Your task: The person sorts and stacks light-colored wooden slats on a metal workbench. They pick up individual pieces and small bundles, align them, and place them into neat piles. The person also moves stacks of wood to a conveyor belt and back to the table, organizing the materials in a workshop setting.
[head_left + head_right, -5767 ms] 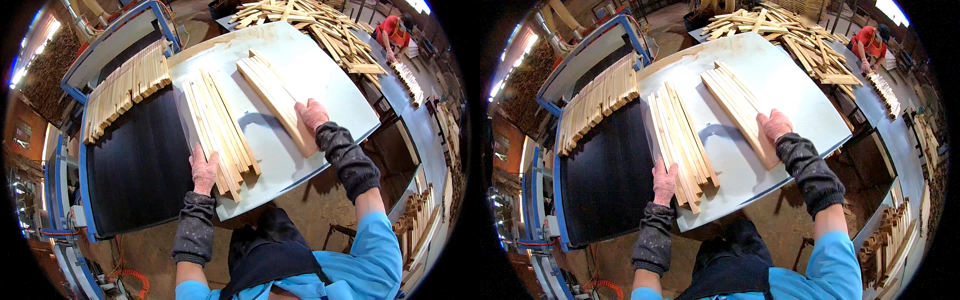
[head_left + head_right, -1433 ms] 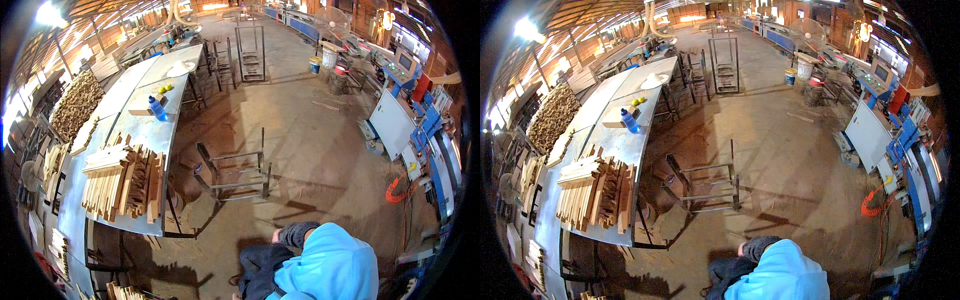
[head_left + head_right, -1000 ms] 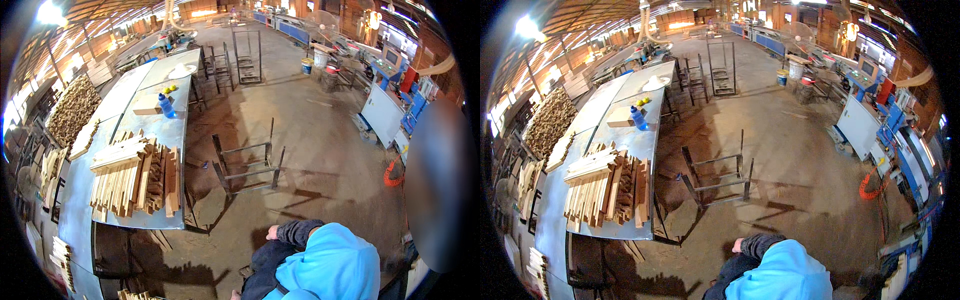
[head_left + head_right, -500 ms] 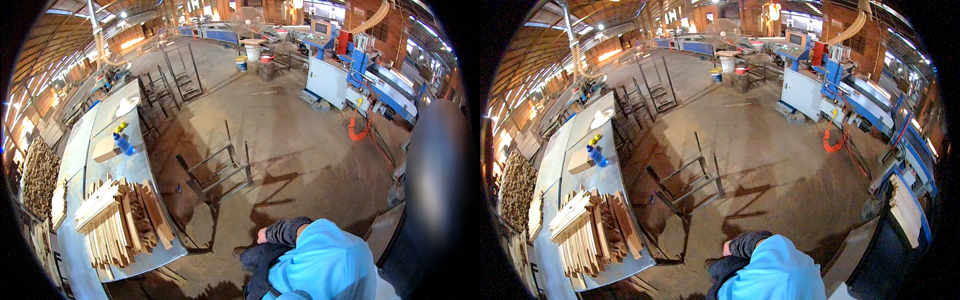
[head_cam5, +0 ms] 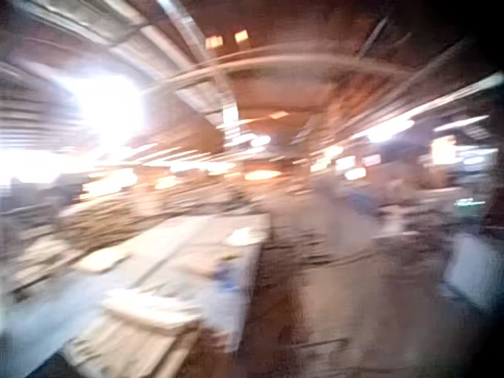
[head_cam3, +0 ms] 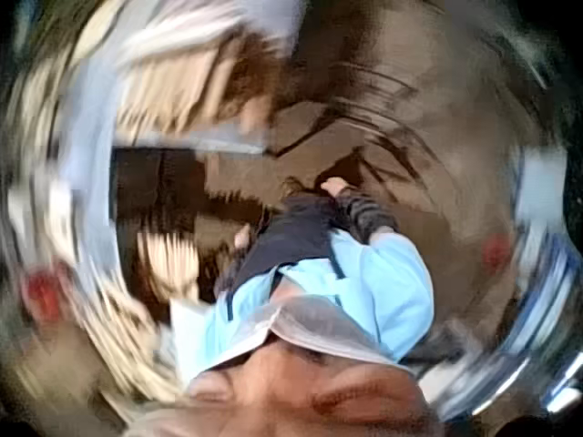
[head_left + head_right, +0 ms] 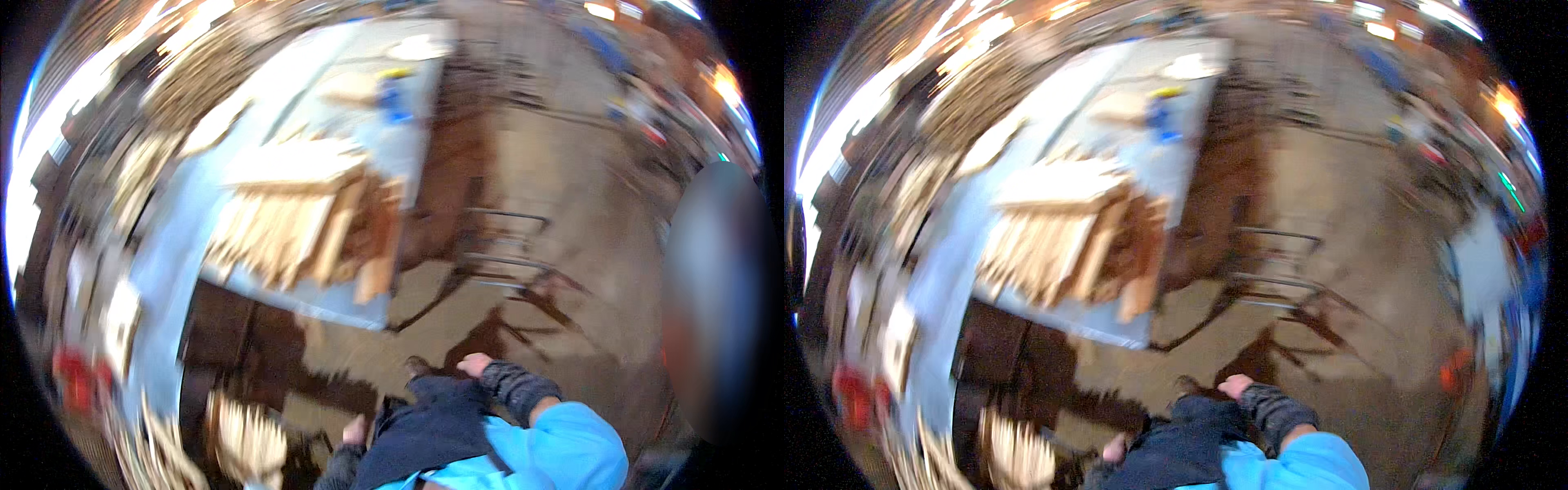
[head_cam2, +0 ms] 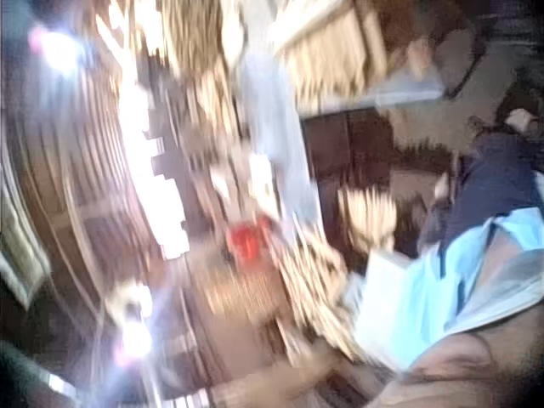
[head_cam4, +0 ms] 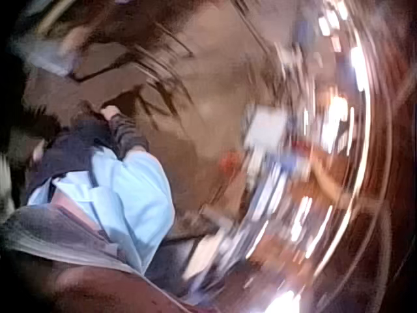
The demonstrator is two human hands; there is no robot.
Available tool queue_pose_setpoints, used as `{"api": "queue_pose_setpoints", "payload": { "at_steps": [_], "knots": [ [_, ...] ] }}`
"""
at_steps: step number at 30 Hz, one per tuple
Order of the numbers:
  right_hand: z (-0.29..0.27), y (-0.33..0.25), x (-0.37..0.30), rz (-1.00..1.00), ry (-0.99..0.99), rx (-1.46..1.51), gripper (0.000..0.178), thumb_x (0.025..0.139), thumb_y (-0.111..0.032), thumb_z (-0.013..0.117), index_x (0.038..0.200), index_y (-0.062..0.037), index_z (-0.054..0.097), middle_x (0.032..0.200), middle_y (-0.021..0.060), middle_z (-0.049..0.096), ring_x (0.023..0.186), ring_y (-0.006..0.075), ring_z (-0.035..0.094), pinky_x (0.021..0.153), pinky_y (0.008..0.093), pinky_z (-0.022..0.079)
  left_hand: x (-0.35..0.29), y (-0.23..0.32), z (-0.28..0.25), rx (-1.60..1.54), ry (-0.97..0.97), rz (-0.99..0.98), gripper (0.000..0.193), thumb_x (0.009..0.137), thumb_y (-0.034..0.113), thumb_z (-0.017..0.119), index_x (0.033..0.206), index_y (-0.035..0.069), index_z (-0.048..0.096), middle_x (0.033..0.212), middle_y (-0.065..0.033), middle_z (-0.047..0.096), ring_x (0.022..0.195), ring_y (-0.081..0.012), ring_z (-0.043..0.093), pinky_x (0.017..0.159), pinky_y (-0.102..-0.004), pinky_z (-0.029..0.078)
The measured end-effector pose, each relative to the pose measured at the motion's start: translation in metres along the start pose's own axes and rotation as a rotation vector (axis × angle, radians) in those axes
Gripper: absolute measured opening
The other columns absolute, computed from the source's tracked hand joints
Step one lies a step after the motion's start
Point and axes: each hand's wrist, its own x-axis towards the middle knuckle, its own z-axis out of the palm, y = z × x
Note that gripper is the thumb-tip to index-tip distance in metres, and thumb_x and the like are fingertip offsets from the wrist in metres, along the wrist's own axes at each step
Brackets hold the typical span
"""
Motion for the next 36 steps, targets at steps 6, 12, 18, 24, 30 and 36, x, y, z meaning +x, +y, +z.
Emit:
{"api": "queue_pose_setpoints", "payload": {
  "at_steps": [6,12,18,24,30,36],
  "knots": [
    [-0.009,-0.039,0.080,0.119,-0.185,0.398,0.034,0.104,-0.030,0.059,0.116,0.0002,0.065,0.096,0.0108,0.069,0.087,0.0344,0.069,0.077,0.0486,0.055,-0.029,0.046,-0.045,0.012,0.119,-0.044,0.052,0.107,0.045,0.043,0.123,0.005,0.073,0.135,-0.0294,0.068,0.132,-0.0473,0.060,0.111,-0.0531,0.046],
    [-0.086,-0.211,0.123,-0.226,-0.445,0.200,0.067,0.104,-0.037,0.066,0.153,0.0071,0.052,0.137,0.0183,0.071,0.117,0.0301,0.069,0.104,0.0385,0.053,-0.026,0.024,-0.023,-0.306,0.258,-0.332,0.061,0.109,0.049,0.042,0.133,0.001,0.071,0.141,-0.0271,0.067,0.139,-0.0442,0.057,0.117,-0.0489,0.042],
    [-0.062,-0.328,0.180,-0.126,-0.631,0.326,0.069,0.105,-0.034,0.068,0.157,0.0067,0.049,0.143,0.0180,0.068,0.121,0.0268,0.068,0.107,0.0375,0.052,-0.022,-0.031,-0.032,-0.353,0.433,-0.348,0.036,0.107,0.032,0.047,0.112,0.002,0.066,0.111,-0.0297,0.073,0.113,-0.0495,0.068,0.094,-0.0562,0.052],
    [-0.028,-0.417,0.275,-0.046,-0.712,0.250,0.072,0.101,-0.036,0.072,0.154,0.0088,0.052,0.139,0.0199,0.070,0.118,0.0274,0.070,0.102,0.0376,0.054,0.017,-0.091,-0.102,-0.334,0.409,-0.360,0.037,0.109,0.031,0.046,0.117,0.004,0.070,0.118,-0.0294,0.073,0.119,-0.0469,0.068,0.098,-0.0551,0.051],
    [-0.005,-0.558,0.365,0.134,-0.585,0.258,0.071,0.101,-0.031,0.074,0.155,0.0093,0.052,0.144,0.0227,0.067,0.125,0.0319,0.069,0.107,0.0402,0.053,0.049,-0.176,-0.214,-0.270,0.321,-0.233,0.033,0.107,0.031,0.050,0.107,0.005,0.069,0.109,-0.0300,0.072,0.113,-0.0478,0.068,0.094,-0.0555,0.051],
    [0.015,-0.698,0.449,-0.055,-0.571,0.218,0.063,0.104,-0.030,0.071,0.152,0.0077,0.055,0.117,0.0120,0.073,0.097,0.0203,0.068,0.086,0.0351,0.056,0.072,-0.226,-0.366,-0.687,0.582,-0.262,0.045,0.110,0.036,0.051,0.130,0.001,0.072,0.132,-0.0245,0.073,0.129,-0.0398,0.066,0.110,-0.0434,0.050]
  ]
}}
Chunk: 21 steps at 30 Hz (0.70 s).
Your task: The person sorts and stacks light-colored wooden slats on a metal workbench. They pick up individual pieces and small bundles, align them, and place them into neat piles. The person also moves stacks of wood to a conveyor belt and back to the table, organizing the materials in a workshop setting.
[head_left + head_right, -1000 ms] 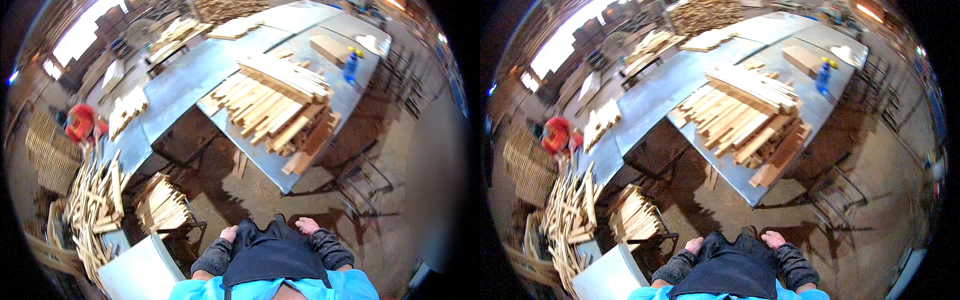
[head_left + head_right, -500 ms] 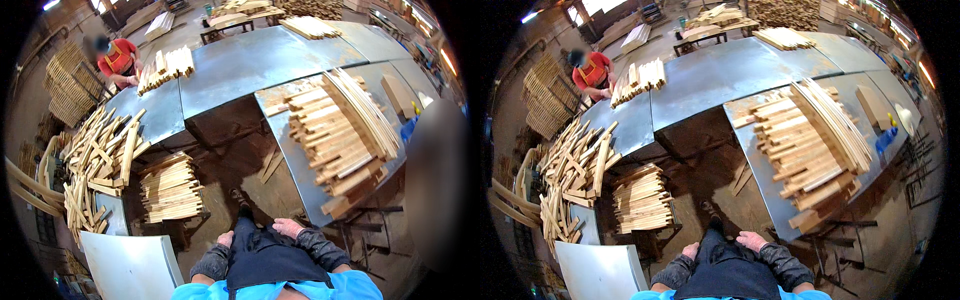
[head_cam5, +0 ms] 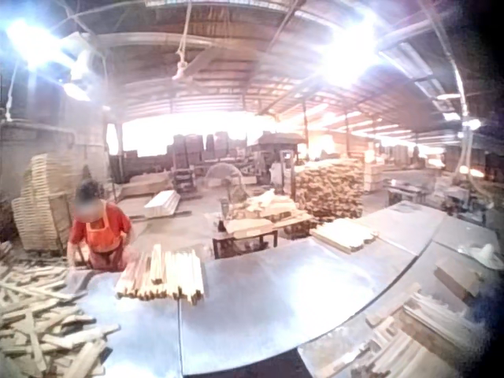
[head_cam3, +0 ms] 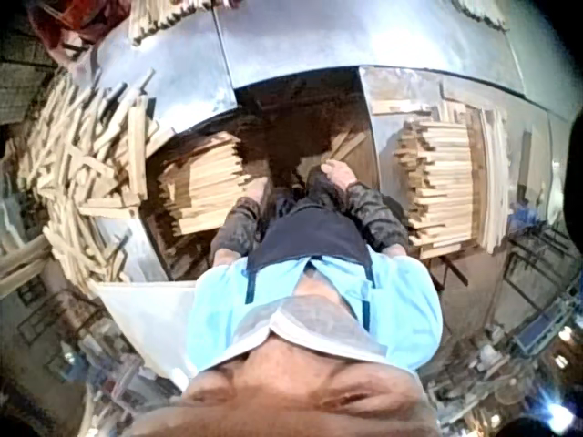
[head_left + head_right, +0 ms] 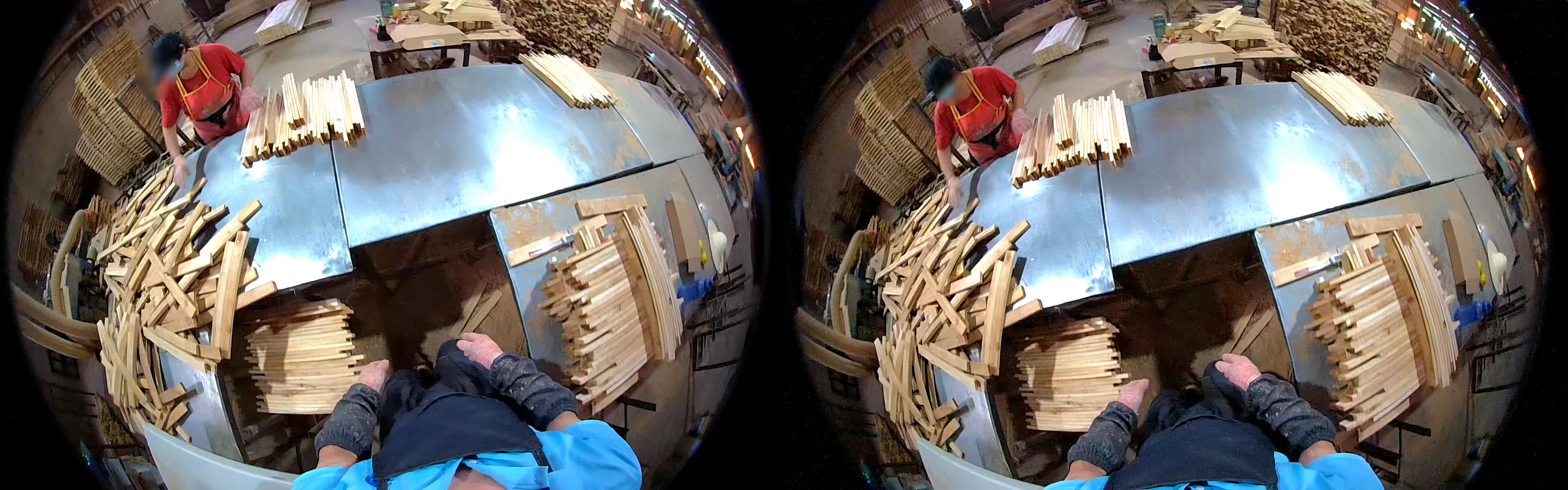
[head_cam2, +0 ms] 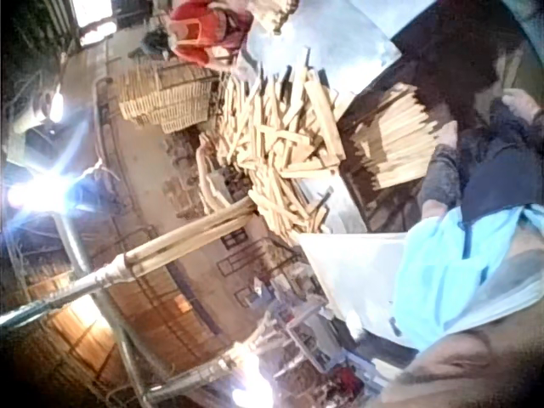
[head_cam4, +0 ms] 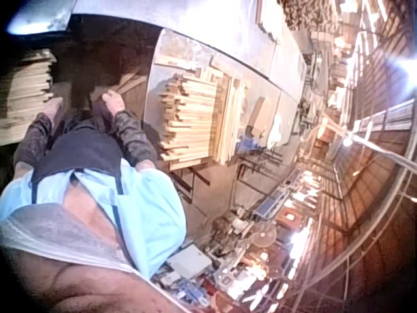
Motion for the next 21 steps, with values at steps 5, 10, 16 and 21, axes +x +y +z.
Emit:
{"api": "queue_pose_setpoints", "payload": {
  "at_steps": [5,10,16,21],
  "knots": [
    [-0.004,-0.087,0.063,-0.038,-0.076,0.194,0.059,0.105,-0.029,0.069,0.149,0.0078,0.057,0.121,0.0126,0.074,0.101,0.0195,0.069,0.089,0.0332,0.056,0.067,0.077,-0.040,-0.532,0.050,-0.123,0.051,0.106,0.035,0.068,0.140,-0.003,0.068,0.139,-0.0174,0.072,0.130,-0.0283,0.066,0.111,-0.0362,0.049],
    [-0.026,-0.168,0.150,-0.039,-0.116,0.185,0.060,0.103,-0.024,0.074,0.152,0.0040,0.055,0.105,0.0041,0.069,0.089,0.0138,0.063,0.079,0.0293,0.054,0.125,0.151,-0.085,-0.829,-0.005,-0.252,0.053,0.105,0.032,0.072,0.143,-0.004,0.066,0.136,-0.0104,0.072,0.126,-0.0193,0.064,0.110,-0.0322,0.048],
    [-0.064,-0.267,0.281,-0.073,-0.260,0.062,0.055,0.102,-0.029,0.074,0.145,0.0033,0.061,0.113,0.0056,0.072,0.097,0.0184,0.066,0.086,0.0333,0.055,0.256,0.215,-0.164,-0.814,0.183,-0.135,0.055,0.103,0.032,0.073,0.144,-0.005,0.065,0.139,-0.0123,0.070,0.129,-0.0203,0.062,0.114,-0.0325,0.045],
    [-0.109,-0.342,0.380,-0.213,-0.279,0.011,0.052,0.103,-0.036,0.073,0.139,0.0000,0.067,0.111,0.0053,0.071,0.097,0.0178,0.064,0.088,0.0354,0.055,0.397,0.268,-0.245,-0.579,0.386,-0.085,0.035,0.099,0.028,0.072,0.112,-0.004,0.065,0.105,-0.0050,0.063,0.098,-0.0152,0.057,0.089,-0.0301,0.048]
  ]
}}
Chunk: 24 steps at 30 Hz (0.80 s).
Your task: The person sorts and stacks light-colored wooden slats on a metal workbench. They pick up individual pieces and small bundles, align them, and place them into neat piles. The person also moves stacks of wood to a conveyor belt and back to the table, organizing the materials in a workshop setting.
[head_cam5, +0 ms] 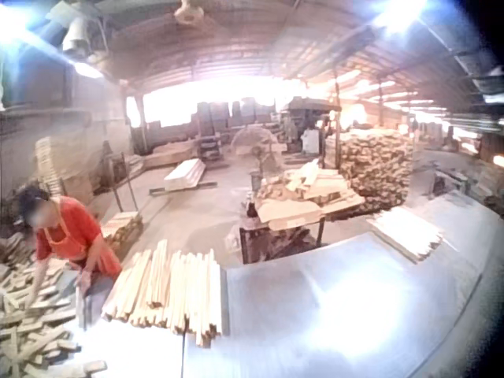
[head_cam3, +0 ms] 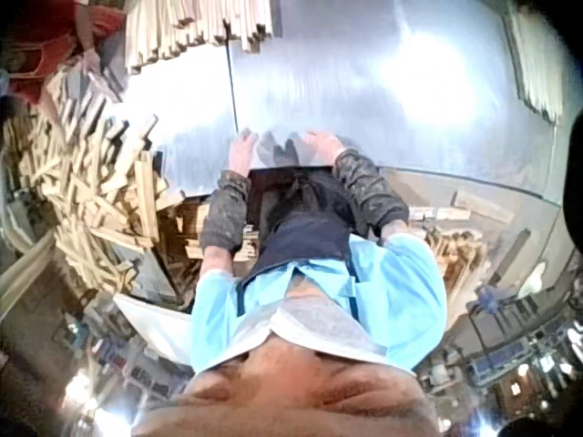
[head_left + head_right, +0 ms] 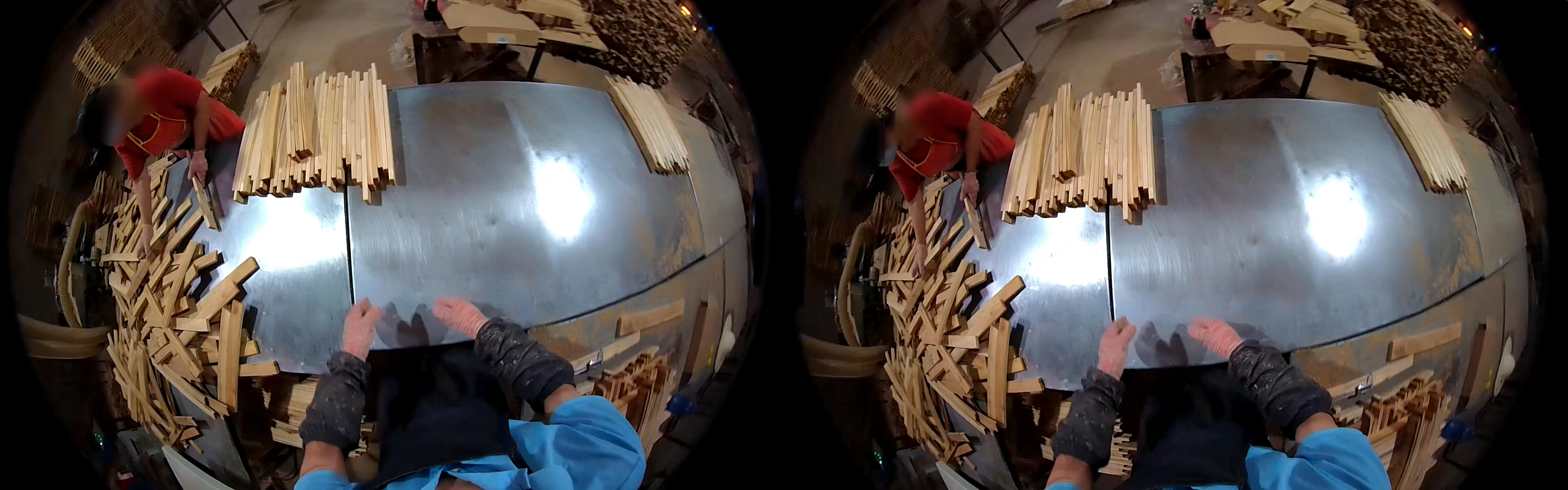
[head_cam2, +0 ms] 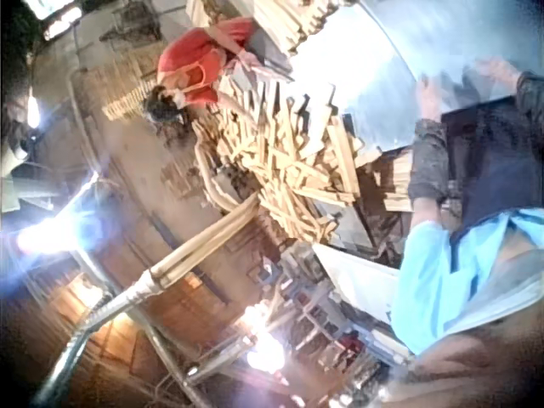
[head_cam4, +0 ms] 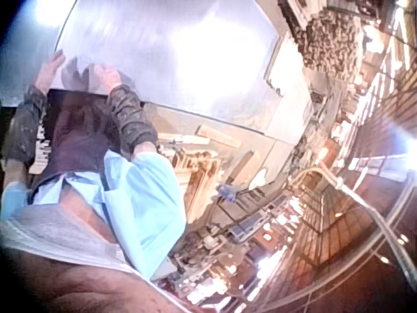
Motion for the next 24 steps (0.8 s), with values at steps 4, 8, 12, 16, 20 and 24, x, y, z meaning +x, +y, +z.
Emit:
{"api": "queue_pose_setpoints", "payload": {
  "at_steps": [4,8,12,16,20,24],
  "knots": [
    [-0.055,-0.070,0.070,0.112,0.035,-0.004,0.067,0.102,-0.037,0.075,0.152,0.0040,0.058,0.125,0.0101,0.074,0.103,0.0169,0.065,0.093,0.0351,0.055,0.116,0.058,0.007,-0.001,0.097,-0.023,0.032,0.098,0.025,0.073,0.104,0.003,0.051,0.094,-0.0022,0.046,0.087,-0.0142,0.043,0.078,-0.0306,0.042],
    [-0.082,-0.136,0.124,0.091,0.084,0.027,0.069,0.102,-0.034,0.074,0.155,0.0048,0.053,0.136,0.0132,0.071,0.110,0.0180,0.067,0.097,0.0333,0.055,0.222,0.063,-0.002,-0.035,0.298,-0.031,0.062,0.098,0.025,0.076,0.144,-0.004,0.049,0.136,-0.0156,0.058,0.120,-0.0250,0.057,0.102,-0.0365,0.048],
    [-0.107,-0.166,0.180,0.082,0.101,0.023,0.069,0.103,-0.031,0.074,0.157,0.0058,0.050,0.142,0.0172,0.069,0.124,0.0232,0.066,0.107,0.0343,0.051,0.312,0.094,0.003,-0.209,0.332,0.013,0.098,0.096,0.020,0.081,0.170,-0.003,0.022,0.169,-0.0263,0.039,0.152,-0.0363,0.044,0.123,-0.0420,0.039],
    [-0.119,-0.185,0.243,0.028,0.046,-0.031,0.072,0.103,-0.031,0.074,0.159,0.0062,0.047,0.148,0.0219,0.065,0.134,0.0279,0.063,0.113,0.0351,0.048,0.369,0.121,0.000,-0.039,0.433,-0.005,0.096,0.094,0.015,0.082,0.170,0.000,0.026,0.169,-0.0254,0.039,0.154,-0.0379,0.041,0.126,-0.0408,0.033],
    [-0.106,-0.218,0.290,-0.094,0.069,-0.028,0.078,0.101,-0.031,0.076,0.161,0.0065,0.043,0.154,0.0239,0.060,0.135,0.0279,0.062,0.114,0.0347,0.047,0.386,0.131,0.001,-0.191,0.466,-0.005,0.095,0.091,0.009,0.083,0.168,-0.004,0.029,0.166,-0.0236,0.042,0.150,-0.0344,0.045,0.124,-0.0397,0.037],
    [-0.086,-0.257,0.333,-0.107,0.068,-0.112,0.085,0.099,-0.037,0.074,0.163,0.0065,0.039,0.158,0.0270,0.054,0.138,0.0348,0.061,0.115,0.0390,0.047,0.394,0.100,-0.016,-0.112,0.497,0.055,0.095,0.088,0.005,0.085,0.167,-0.005,0.032,0.164,-0.0221,0.044,0.147,-0.0329,0.048,0.122,-0.0386,0.039]
  ]
}}
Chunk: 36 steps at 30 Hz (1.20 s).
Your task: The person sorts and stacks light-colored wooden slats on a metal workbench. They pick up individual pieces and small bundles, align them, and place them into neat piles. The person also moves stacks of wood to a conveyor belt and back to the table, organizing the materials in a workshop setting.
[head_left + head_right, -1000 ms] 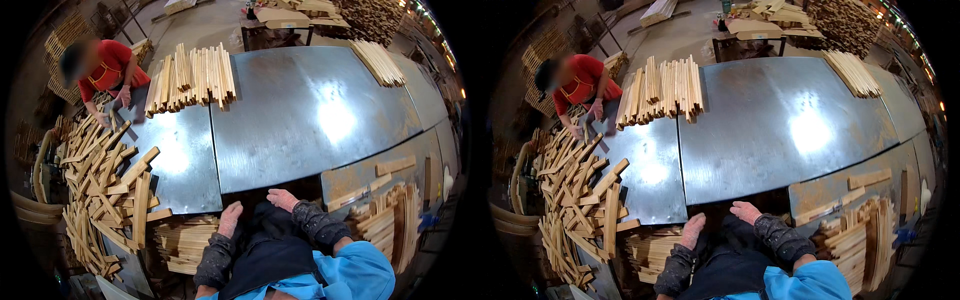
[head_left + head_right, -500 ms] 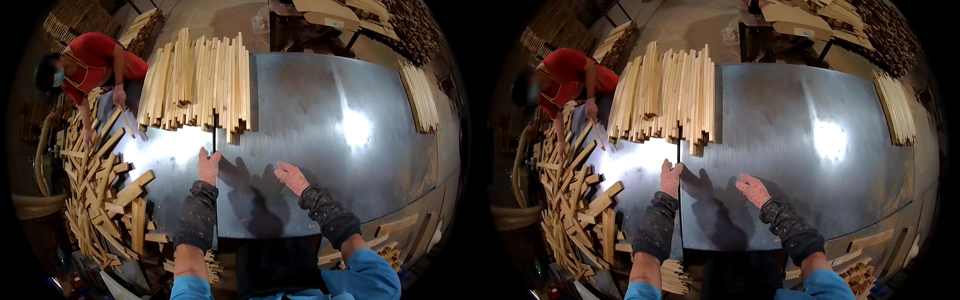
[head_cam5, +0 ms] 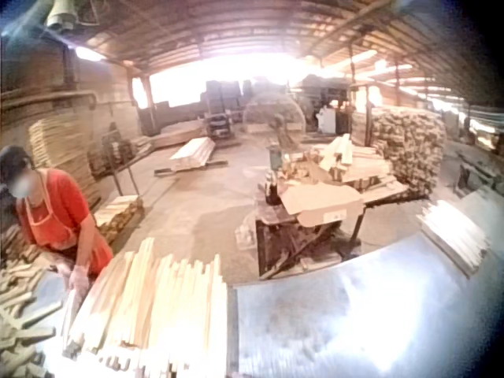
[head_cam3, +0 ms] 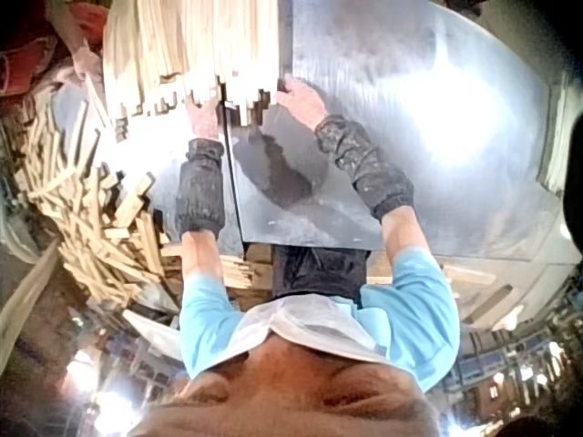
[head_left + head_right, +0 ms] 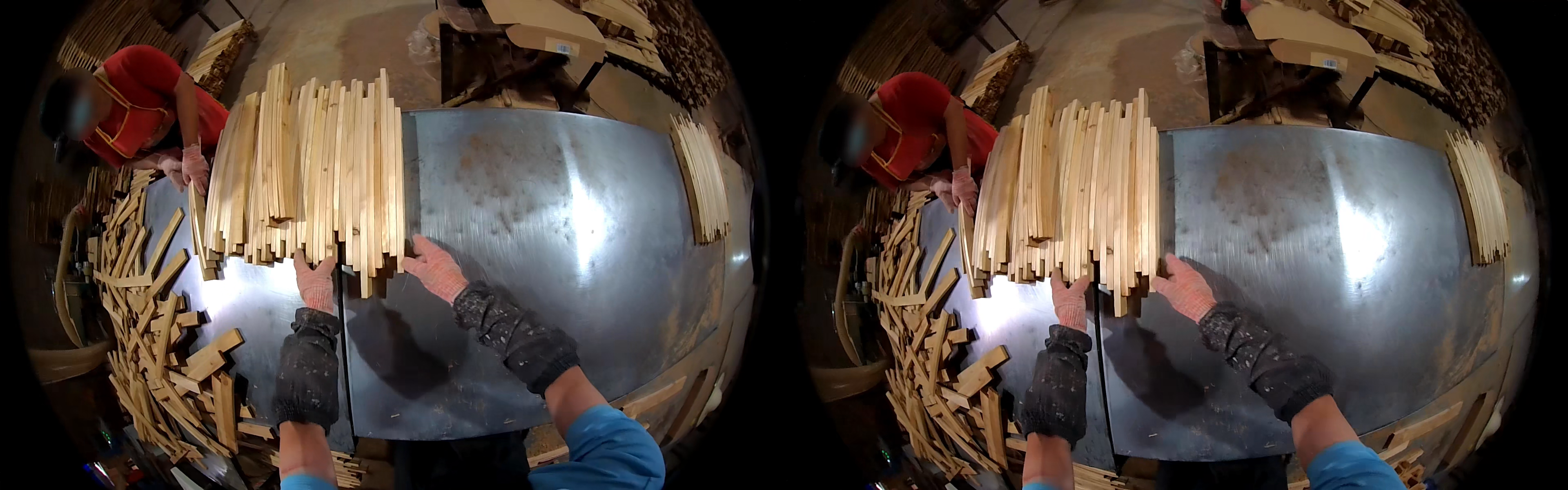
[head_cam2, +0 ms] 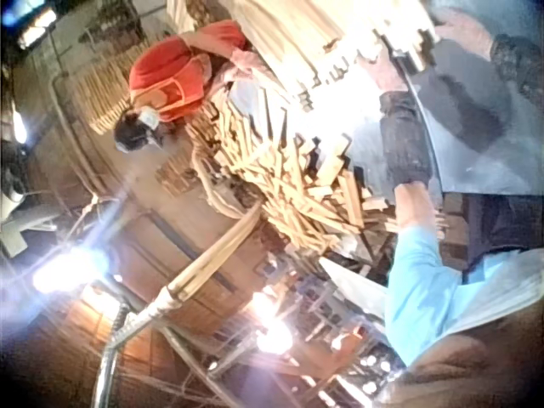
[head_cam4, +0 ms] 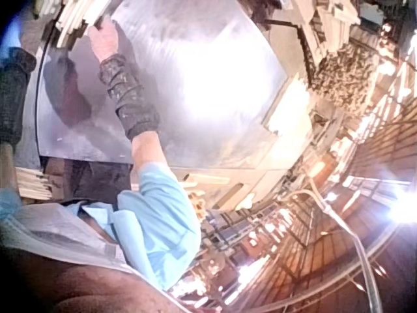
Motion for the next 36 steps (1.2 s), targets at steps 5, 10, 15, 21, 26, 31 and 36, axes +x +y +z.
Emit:
{"api": "queue_pose_setpoints", "payload": {
  "at_steps": [5,10,15,21,26,31,36],
  "knots": [
    [-0.004,0.000,0.024,-0.043,0.176,-0.308,0.088,0.097,-0.048,0.070,0.163,0.0040,0.041,0.158,0.0300,0.052,0.145,0.0434,0.052,0.121,0.0456,0.042,-0.025,0.020,0.015,0.010,-0.180,-0.059,0.096,0.088,0.014,0.088,0.167,-0.002,0.035,0.164,-0.0205,0.048,0.149,-0.0321,0.046,0.125,-0.0406,0.036],
    [-0.025,0.003,0.029,-0.003,0.226,-0.416,0.086,0.099,-0.050,0.069,0.164,-0.0011,0.042,0.163,0.0271,0.049,0.154,0.0416,0.043,0.127,0.0454,0.036,-0.019,0.032,0.023,0.054,0.063,-0.093,0.096,0.088,0.023,0.090,0.163,-0.005,0.038,0.157,-0.0258,0.052,0.147,-0.0376,0.049,0.121,-0.0447,0.041],
    [-0.032,-0.011,0.044,0.011,0.199,-0.336,0.086,0.099,-0.050,0.069,0.164,-0.0007,0.042,0.165,0.0268,0.046,0.154,0.0410,0.043,0.127,0.0453,0.035,-0.003,0.021,0.019,0.196,0.098,-0.012,0.088,0.087,0.026,0.092,0.155,-0.006,0.046,0.155,-0.0237,0.054,0.140,-0.0367,0.054,0.118,-0.0444,0.044],
    [-0.031,-0.012,0.056,-0.042,0.197,-0.355,0.087,0.100,-0.051,0.069,0.163,0.0016,0.042,0.165,0.0271,0.046,0.154,0.0410,0.043,0.127,0.0444,0.035,-0.001,-0.001,0.012,-0.099,-0.065,-0.055,0.080,0.091,0.024,0.088,0.153,-0.006,0.048,0.151,-0.0220,0.056,0.137,-0.0337,0.056,0.115,-0.0426,0.046],
    [-0.036,-0.001,0.066,-0.059,0.172,-0.344,0.088,0.100,-0.052,0.069,0.164,0.0013,0.040,0.166,0.0271,0.046,0.154,0.0410,0.043,0.127,0.0438,0.035,0.002,0.010,0.020,0.110,0.119,0.060,0.076,0.092,0.024,0.087,0.151,-0.007,0.050,0.145,-0.0211,0.060,0.131,-0.0333,0.059,0.114,-0.0432,0.046],
    [-0.034,-0.022,0.068,0.002,0.183,-0.400,0.090,0.099,-0.054,0.068,0.164,0.0017,0.040,0.166,0.0281,0.045,0.155,0.0420,0.042,0.128,0.0441,0.035,0.007,0.029,0.019,0.299,-0.036,0.020,0.078,0.089,0.030,0.090,0.146,-0.008,0.054,0.139,-0.0217,0.064,0.126,-0.0327,0.061,0.110,-0.0422,0.048],
    [-0.032,-0.033,0.072,0.057,0.258,-0.450,0.091,0.098,-0.053,0.069,0.164,0.0017,0.039,0.166,0.0295,0.044,0.154,0.0424,0.042,0.127,0.0442,0.036,0.025,0.060,0.021,0.405,-0.232,-0.029,0.090,0.084,0.035,0.092,0.150,-0.010,0.050,0.139,-0.0257,0.065,0.128,-0.0353,0.063,0.110,-0.0433,0.051]
  ]
}}
